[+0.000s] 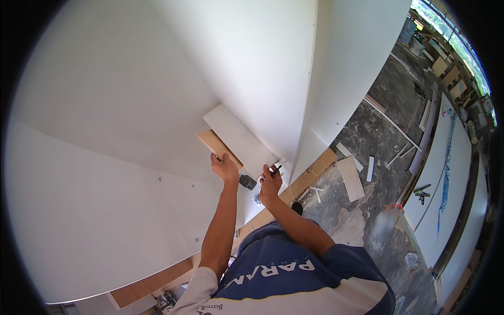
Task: The person uses a power drill to secure metal brackets onto the inner corners of white cabinet panels. They place individual brackets by hand, drive screws through them into the wood, and then use a marker to mark a position on a small wooden piece before holding it against the cabinet wall.
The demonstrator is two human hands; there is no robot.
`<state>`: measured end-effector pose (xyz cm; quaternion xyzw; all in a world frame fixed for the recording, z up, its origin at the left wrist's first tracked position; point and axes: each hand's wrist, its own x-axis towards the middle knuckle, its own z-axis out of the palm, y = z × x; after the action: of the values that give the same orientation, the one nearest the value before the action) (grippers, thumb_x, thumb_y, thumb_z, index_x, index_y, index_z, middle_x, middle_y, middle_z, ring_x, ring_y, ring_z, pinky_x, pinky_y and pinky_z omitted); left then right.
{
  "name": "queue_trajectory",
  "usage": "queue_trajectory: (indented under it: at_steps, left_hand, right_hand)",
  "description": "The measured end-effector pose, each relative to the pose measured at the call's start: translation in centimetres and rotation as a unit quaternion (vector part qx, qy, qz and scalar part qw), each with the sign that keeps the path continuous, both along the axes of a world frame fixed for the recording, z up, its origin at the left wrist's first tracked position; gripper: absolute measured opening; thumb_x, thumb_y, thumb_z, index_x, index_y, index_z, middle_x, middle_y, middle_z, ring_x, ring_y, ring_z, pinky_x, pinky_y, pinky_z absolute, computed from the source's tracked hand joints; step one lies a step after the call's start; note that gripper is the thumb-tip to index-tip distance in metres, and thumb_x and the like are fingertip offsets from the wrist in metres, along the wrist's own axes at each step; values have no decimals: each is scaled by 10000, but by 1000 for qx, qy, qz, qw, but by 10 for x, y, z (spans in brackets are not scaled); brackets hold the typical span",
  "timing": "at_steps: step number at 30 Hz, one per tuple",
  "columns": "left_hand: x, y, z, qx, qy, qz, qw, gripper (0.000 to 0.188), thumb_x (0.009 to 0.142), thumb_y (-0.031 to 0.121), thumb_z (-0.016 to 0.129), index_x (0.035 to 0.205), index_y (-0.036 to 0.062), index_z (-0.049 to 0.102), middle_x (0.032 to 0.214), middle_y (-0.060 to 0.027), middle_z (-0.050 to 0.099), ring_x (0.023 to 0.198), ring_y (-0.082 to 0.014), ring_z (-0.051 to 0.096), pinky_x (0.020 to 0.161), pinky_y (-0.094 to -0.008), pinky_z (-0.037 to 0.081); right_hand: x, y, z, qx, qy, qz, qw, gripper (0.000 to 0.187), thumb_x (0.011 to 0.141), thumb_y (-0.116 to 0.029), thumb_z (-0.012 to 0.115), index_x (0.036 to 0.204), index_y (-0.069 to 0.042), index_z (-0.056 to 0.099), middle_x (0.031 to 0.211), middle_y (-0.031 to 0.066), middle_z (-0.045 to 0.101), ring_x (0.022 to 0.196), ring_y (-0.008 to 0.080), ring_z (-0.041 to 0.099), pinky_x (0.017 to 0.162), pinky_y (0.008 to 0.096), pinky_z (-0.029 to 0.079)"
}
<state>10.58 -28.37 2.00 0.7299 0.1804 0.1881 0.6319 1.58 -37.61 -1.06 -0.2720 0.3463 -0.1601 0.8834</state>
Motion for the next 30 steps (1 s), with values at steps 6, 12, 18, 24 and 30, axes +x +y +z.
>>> queue_trajectory:
  at_steps: [6,12,18,24,30]
  left_hand:
    - [-5,-2,0,-27,-31,-47,998,357,870,-5,525,1217,-83,554,1015,-150,670,884,-215,632,811,-344,498]
    - [-7,6,13,-73,-19,-71,995,312,867,1,536,1166,-69,589,953,-117,673,815,-184,617,755,-321,498]
    - [-18,37,53,-8,-44,-61,997,159,857,8,569,968,-64,656,856,-75,652,786,-150,585,733,-273,483]
    - [-47,70,164,-61,-63,-60,994,243,845,11,570,1051,-74,666,892,-76,662,791,-134,574,751,-279,472]
    - [-70,47,248,-90,-100,-44,990,314,825,17,573,1109,-89,658,978,-126,683,842,-180,634,757,-293,510]
  right_hand:
    - [-3,4,-7,-173,35,-41,983,486,913,-97,715,1363,-34,540,754,-33,592,716,62,545,708,229,442]
    - [4,7,-12,-131,5,-80,988,351,898,-83,730,1236,-49,642,709,-77,493,586,31,364,504,221,305]
    - [6,7,-3,-92,-5,-97,991,83,891,-72,728,913,-80,647,690,-75,497,567,36,366,494,232,307]
    - [7,4,-10,-91,0,-85,992,66,894,-76,719,940,-88,674,702,-70,524,576,32,385,500,228,325]
    - [11,0,-15,-86,-14,-91,992,86,898,-74,711,981,-83,689,737,-66,577,582,24,412,495,221,325]
